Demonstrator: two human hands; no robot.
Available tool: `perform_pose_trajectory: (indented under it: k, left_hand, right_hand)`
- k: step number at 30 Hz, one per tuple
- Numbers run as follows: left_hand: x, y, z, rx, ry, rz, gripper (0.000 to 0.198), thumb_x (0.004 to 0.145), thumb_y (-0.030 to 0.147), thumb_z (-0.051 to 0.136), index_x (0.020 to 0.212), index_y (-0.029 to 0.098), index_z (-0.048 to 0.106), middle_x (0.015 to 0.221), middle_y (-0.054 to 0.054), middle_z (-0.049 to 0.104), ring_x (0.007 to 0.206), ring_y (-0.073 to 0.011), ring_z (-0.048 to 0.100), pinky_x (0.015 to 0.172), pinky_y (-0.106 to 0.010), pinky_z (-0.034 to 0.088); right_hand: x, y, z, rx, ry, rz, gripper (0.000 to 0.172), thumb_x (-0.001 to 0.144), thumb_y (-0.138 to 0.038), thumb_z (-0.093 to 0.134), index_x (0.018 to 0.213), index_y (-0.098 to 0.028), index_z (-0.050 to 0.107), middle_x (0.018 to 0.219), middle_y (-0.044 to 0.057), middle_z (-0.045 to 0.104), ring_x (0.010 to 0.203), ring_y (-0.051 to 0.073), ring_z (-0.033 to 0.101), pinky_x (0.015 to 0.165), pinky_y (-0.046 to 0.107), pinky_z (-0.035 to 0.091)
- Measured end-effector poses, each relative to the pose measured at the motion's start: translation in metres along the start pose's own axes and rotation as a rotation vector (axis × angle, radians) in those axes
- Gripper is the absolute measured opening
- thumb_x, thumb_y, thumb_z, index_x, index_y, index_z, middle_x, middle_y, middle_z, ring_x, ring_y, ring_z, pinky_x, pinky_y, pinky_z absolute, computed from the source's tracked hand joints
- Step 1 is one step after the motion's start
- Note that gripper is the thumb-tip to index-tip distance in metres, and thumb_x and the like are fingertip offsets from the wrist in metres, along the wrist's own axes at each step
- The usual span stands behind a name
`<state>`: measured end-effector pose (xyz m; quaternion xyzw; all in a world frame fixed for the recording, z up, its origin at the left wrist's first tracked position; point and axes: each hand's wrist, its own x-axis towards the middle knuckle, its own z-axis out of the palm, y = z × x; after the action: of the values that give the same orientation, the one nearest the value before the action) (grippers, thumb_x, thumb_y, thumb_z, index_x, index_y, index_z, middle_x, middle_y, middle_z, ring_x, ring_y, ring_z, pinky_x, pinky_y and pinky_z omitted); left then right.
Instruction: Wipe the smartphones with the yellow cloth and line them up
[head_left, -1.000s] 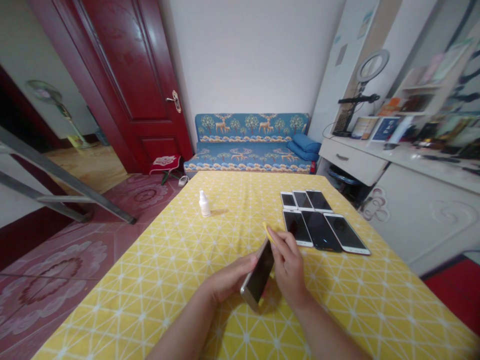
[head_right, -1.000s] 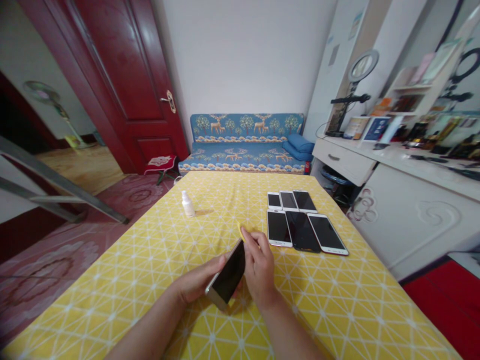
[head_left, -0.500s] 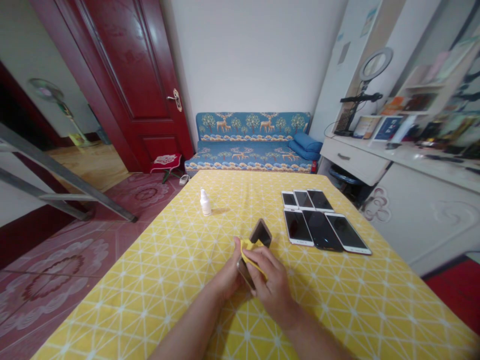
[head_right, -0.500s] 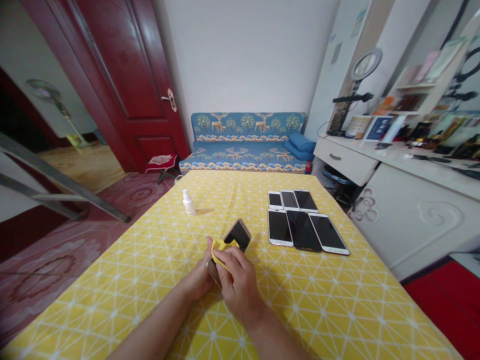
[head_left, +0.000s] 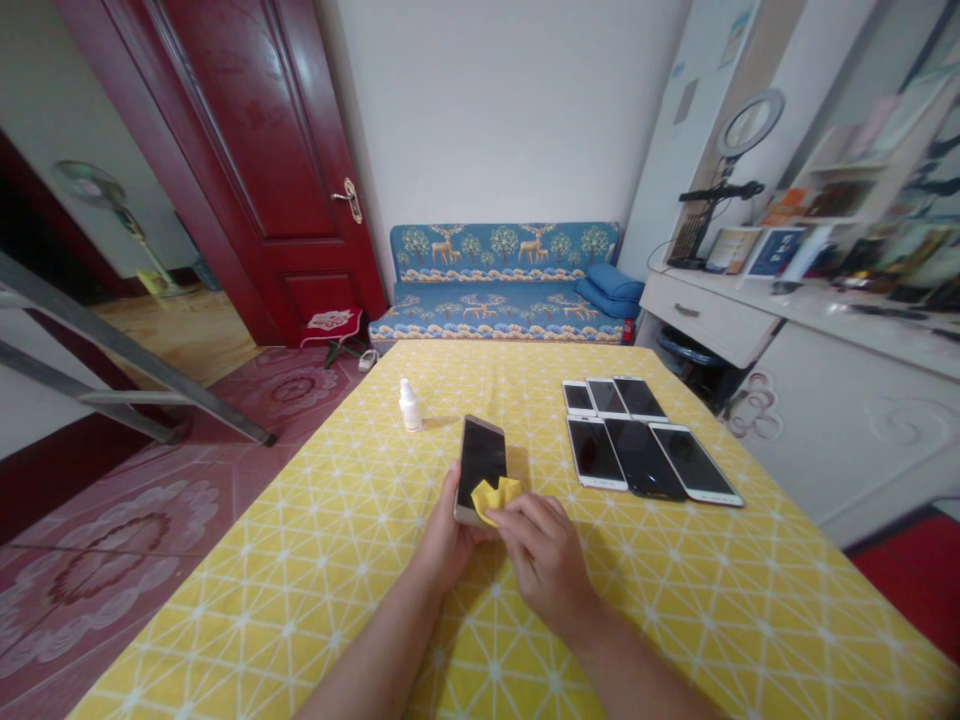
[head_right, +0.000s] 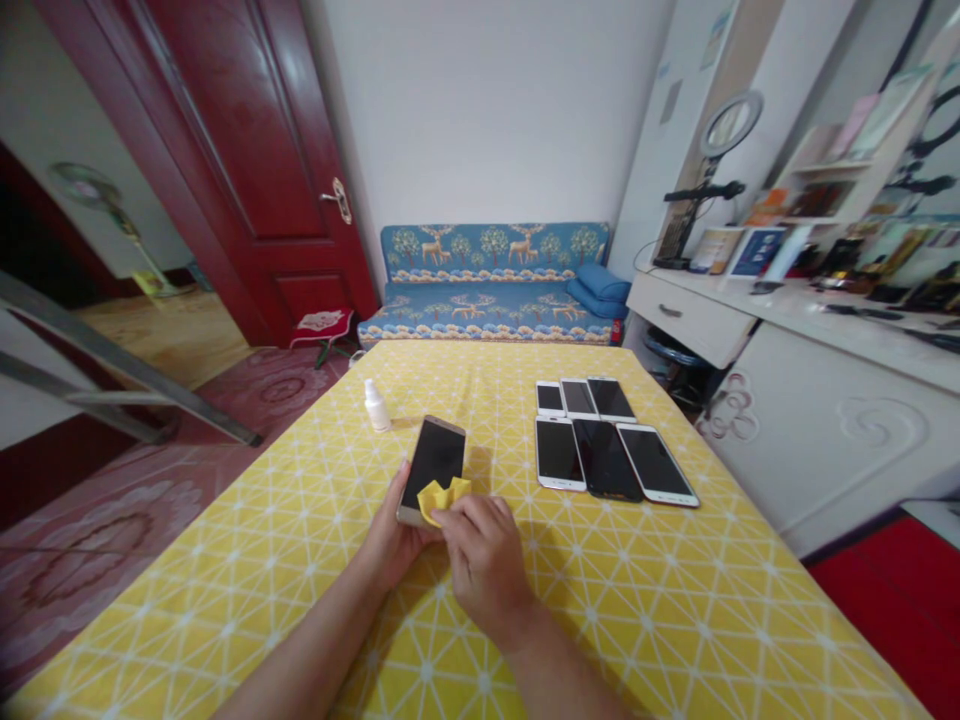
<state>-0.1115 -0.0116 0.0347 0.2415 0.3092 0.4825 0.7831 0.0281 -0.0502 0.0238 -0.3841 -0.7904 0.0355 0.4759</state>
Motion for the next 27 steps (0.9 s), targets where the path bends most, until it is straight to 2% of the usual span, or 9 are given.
perform_pose_trajectory:
  k: [4,8,10,15,19,23,27]
  left_hand:
    - [-0.001,-0.007,0.001,0.038,-0.040,-0.055,0.058,0.083,0.063,0.047,0.093,0.010,0.068,0.085,-0.011,0.072,0.073,-0.0195,0.066,0.066,-0.029,0.052]
    - [-0.005,-0.018,0.002,0.103,-0.106,-0.111,0.044,0.083,0.054,0.055,0.084,0.012,0.068,0.076,-0.007,0.070,0.072,-0.0172,0.066,0.066,-0.024,0.050]
    - [-0.006,-0.022,0.002,0.163,-0.147,-0.158,0.043,0.084,0.054,0.053,0.088,0.013,0.067,0.076,-0.007,0.070,0.071,-0.0185,0.067,0.065,-0.025,0.051]
    - [-0.009,-0.020,0.004,0.246,-0.319,-0.322,0.058,0.086,0.060,0.043,0.112,0.011,0.061,0.086,-0.016,0.070,0.067,-0.0250,0.069,0.054,-0.035,0.054]
    - [-0.010,-0.015,0.008,0.203,-0.397,-0.291,0.050,0.087,0.052,0.047,0.124,0.018,0.053,0.095,-0.015,0.070,0.074,-0.0265,0.070,0.056,-0.036,0.055]
    - [-0.009,-0.015,0.010,0.193,-0.335,-0.250,0.049,0.089,0.052,0.045,0.117,0.015,0.058,0.091,-0.015,0.071,0.075,-0.0264,0.069,0.058,-0.037,0.055]
    - [-0.006,-0.014,0.006,0.134,-0.122,-0.107,0.038,0.087,0.048,0.053,0.096,0.014,0.066,0.084,-0.010,0.072,0.075,-0.0205,0.068,0.066,-0.030,0.054]
  right_hand:
    - [0.002,-0.003,0.001,-0.006,0.003,-0.056,0.031,0.088,-0.007,0.048,0.111,-0.020,0.063,0.084,0.005,0.061,0.078,0.018,0.054,0.070,0.035,0.041]
    - [0.003,-0.002,0.003,-0.008,0.056,-0.090,0.040,0.089,-0.006,0.047,0.124,-0.022,0.059,0.089,0.006,0.060,0.082,0.019,0.054,0.071,0.035,0.043]
    - [0.004,0.005,0.001,-0.036,0.125,-0.029,0.044,0.090,-0.007,0.046,0.128,-0.025,0.056,0.091,0.006,0.059,0.085,0.019,0.054,0.074,0.036,0.043]
    - [0.005,0.034,-0.009,-0.048,0.263,0.232,0.042,0.093,-0.014,0.043,0.131,-0.027,0.054,0.096,0.006,0.056,0.090,0.019,0.055,0.079,0.036,0.045]
    - [0.003,0.050,-0.015,-0.015,0.315,0.359,0.037,0.095,-0.019,0.042,0.128,-0.025,0.057,0.099,0.007,0.055,0.091,0.020,0.056,0.078,0.035,0.046]
    - [-0.002,0.046,-0.010,-0.023,0.242,0.316,0.038,0.094,-0.018,0.044,0.128,-0.026,0.057,0.092,0.005,0.057,0.084,0.019,0.056,0.074,0.035,0.045]
    - [-0.003,0.018,0.000,0.030,0.102,0.155,0.040,0.092,-0.013,0.045,0.127,-0.026,0.057,0.087,0.004,0.059,0.081,0.019,0.054,0.072,0.035,0.043]
